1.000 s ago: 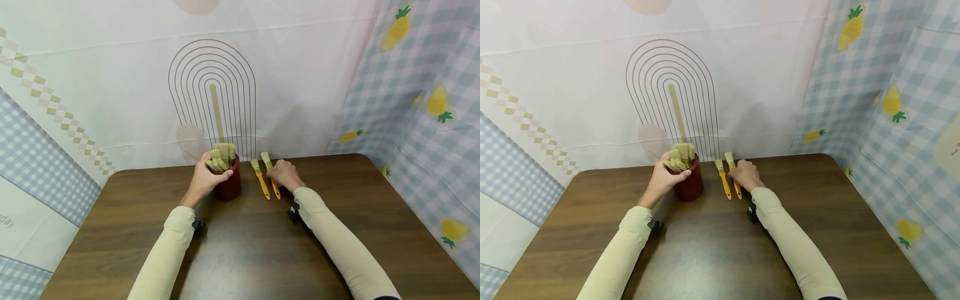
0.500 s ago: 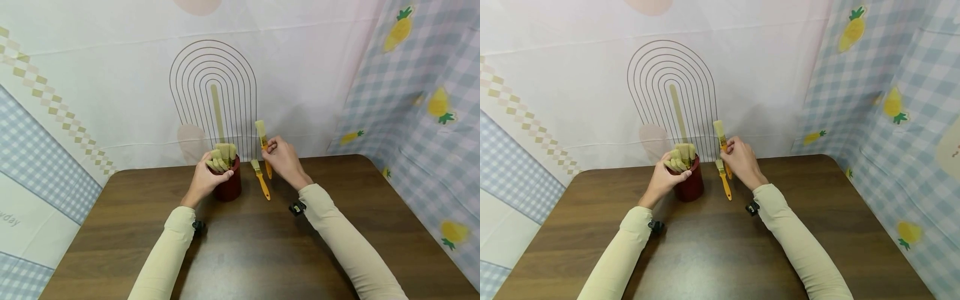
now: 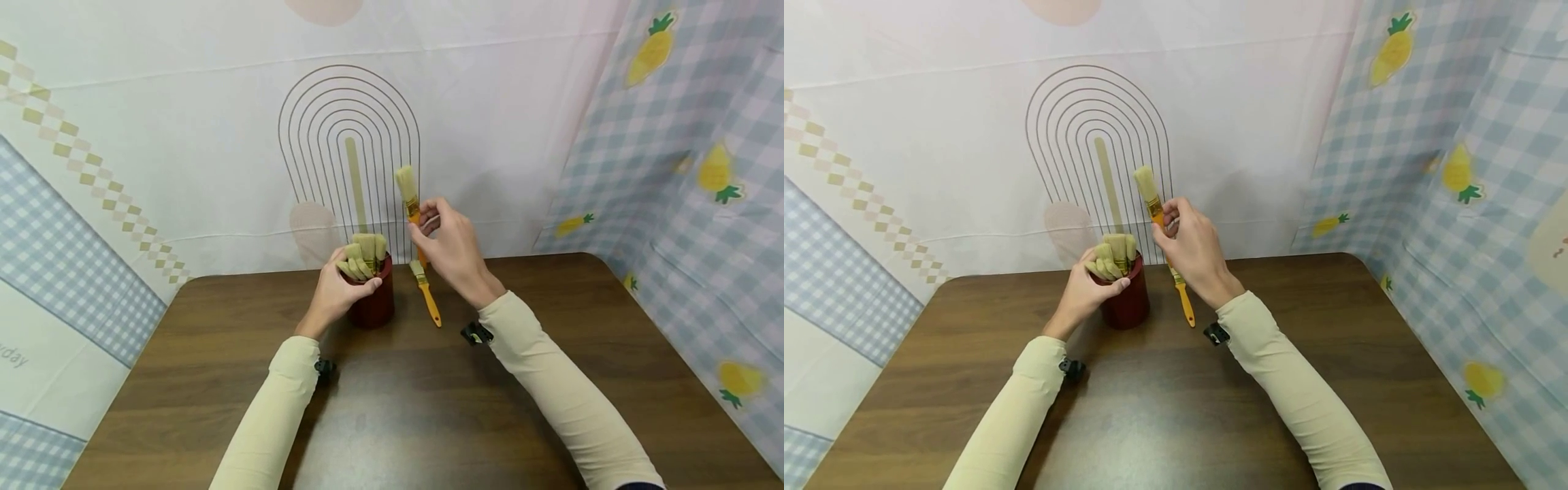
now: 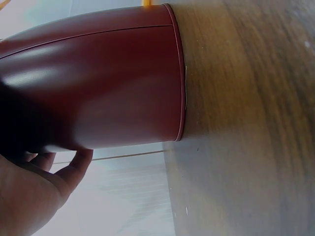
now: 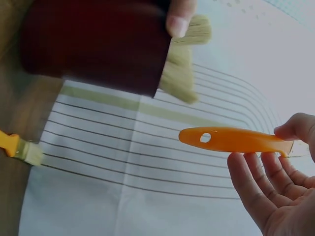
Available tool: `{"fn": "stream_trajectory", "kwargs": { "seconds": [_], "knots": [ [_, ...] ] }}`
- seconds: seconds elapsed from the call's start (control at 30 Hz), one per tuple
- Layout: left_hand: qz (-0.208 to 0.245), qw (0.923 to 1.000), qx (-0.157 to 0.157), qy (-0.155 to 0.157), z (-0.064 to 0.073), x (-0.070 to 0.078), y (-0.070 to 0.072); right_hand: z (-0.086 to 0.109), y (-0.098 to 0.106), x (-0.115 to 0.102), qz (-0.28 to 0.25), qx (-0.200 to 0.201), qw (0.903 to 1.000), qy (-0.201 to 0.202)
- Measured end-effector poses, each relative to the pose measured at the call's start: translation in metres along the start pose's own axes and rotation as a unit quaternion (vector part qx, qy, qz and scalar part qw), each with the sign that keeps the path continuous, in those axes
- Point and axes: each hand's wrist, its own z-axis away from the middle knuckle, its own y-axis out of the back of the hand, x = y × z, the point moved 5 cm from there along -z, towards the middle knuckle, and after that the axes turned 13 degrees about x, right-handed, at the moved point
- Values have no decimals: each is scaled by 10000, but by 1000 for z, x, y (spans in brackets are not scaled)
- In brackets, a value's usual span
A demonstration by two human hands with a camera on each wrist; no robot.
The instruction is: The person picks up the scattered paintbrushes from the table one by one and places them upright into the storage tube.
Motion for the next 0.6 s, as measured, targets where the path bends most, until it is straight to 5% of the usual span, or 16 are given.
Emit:
{"fn": "stream_trajectory", "kwargs": {
  "seconds": [0.3, 0.6],
  "knots": [
    [-72, 10000, 10, 15, -10, -42, -6, -8, -5, -23, -306, 353, 9973, 567],
    [-35, 10000, 34, -49, -9, -44, -5, -14, -10, -39, -446, 484, 9944, 829]
  ]
}}
